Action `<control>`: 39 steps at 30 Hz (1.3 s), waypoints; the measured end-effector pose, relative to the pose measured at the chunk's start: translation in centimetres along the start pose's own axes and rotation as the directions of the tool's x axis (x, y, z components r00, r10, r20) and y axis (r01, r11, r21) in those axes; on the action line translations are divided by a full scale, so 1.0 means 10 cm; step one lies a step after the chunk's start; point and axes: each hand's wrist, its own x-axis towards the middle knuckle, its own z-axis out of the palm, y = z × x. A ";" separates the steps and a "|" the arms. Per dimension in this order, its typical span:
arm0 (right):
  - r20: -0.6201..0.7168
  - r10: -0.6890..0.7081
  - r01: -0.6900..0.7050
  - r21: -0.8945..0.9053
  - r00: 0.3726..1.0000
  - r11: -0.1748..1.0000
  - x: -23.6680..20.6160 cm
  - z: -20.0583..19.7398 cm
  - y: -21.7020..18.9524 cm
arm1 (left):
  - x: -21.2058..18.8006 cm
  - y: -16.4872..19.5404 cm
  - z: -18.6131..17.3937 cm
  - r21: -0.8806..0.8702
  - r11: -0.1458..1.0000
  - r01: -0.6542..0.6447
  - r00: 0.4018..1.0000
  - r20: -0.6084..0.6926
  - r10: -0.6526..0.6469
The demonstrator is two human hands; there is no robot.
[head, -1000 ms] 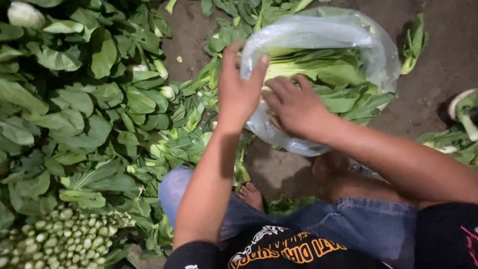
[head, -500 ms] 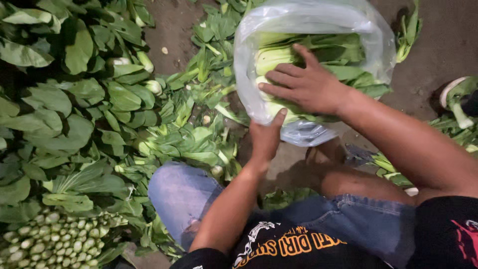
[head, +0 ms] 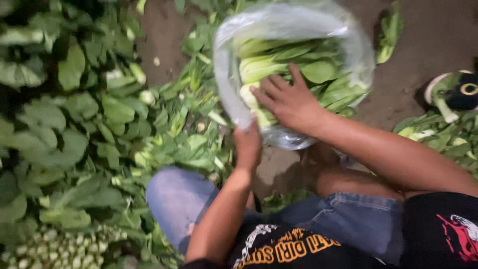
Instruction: The person sits on the floor and sorts bok choy from a large pile, placing selected bunches into a clear plastic bag. The person repeatedly picks up bunches, arranges them, and packs them into the bag.
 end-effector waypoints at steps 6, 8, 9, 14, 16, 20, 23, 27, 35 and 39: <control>0.043 0.116 -0.116 0.016 0.992 0.993 -0.03 -0.11 -0.21 | -0.08 0.21 -0.28 -0.232 0.971 -0.064 0.992 0.088 0.087; -0.010 0.086 -0.085 0.109 0.996 0.990 -0.03 -0.02 -0.25 | -0.16 0.23 -0.27 -0.216 0.957 -0.194 0.973 0.084 0.216; -0.066 0.062 -0.050 0.163 0.996 0.985 -0.02 0.06 -0.22 | -0.20 0.24 -0.24 -0.223 0.936 -0.272 0.952 0.082 0.296; -0.151 0.066 -0.024 0.265 0.986 0.964 -0.02 0.32 0.00 | -0.36 0.44 -0.20 -0.133 0.990 -0.039 0.995 0.091 0.052; -0.098 0.078 -0.054 0.234 0.992 0.971 0.00 0.29 0.00 | -0.33 0.56 -0.25 -0.128 0.985 -0.114 0.981 0.140 0.132; -0.103 0.089 -0.047 0.354 0.991 0.934 -0.01 -0.09 -0.08 | -0.18 0.77 -0.36 0.194 0.954 -0.226 0.966 0.167 0.195; -0.052 0.249 -0.164 0.620 0.967 0.767 -0.08 -0.44 0.12 | -0.04 0.97 -0.30 0.069 0.945 -0.321 0.936 0.175 0.305; 0.061 0.331 -0.310 0.539 0.942 0.783 0.27 -0.50 0.45 | 0.24 1.41 -0.14 0.142 0.873 -0.467 0.884 0.078 0.460; -0.256 0.352 -0.301 0.219 0.900 0.928 0.99 0.57 0.36 | 0.46 1.73 0.02 0.119 0.864 -0.489 0.872 0.028 0.489; 0.031 0.280 -0.280 0.208 0.960 0.937 0.94 0.59 0.54 | 0.36 1.71 0.11 0.033 0.863 -0.504 0.864 0.014 0.504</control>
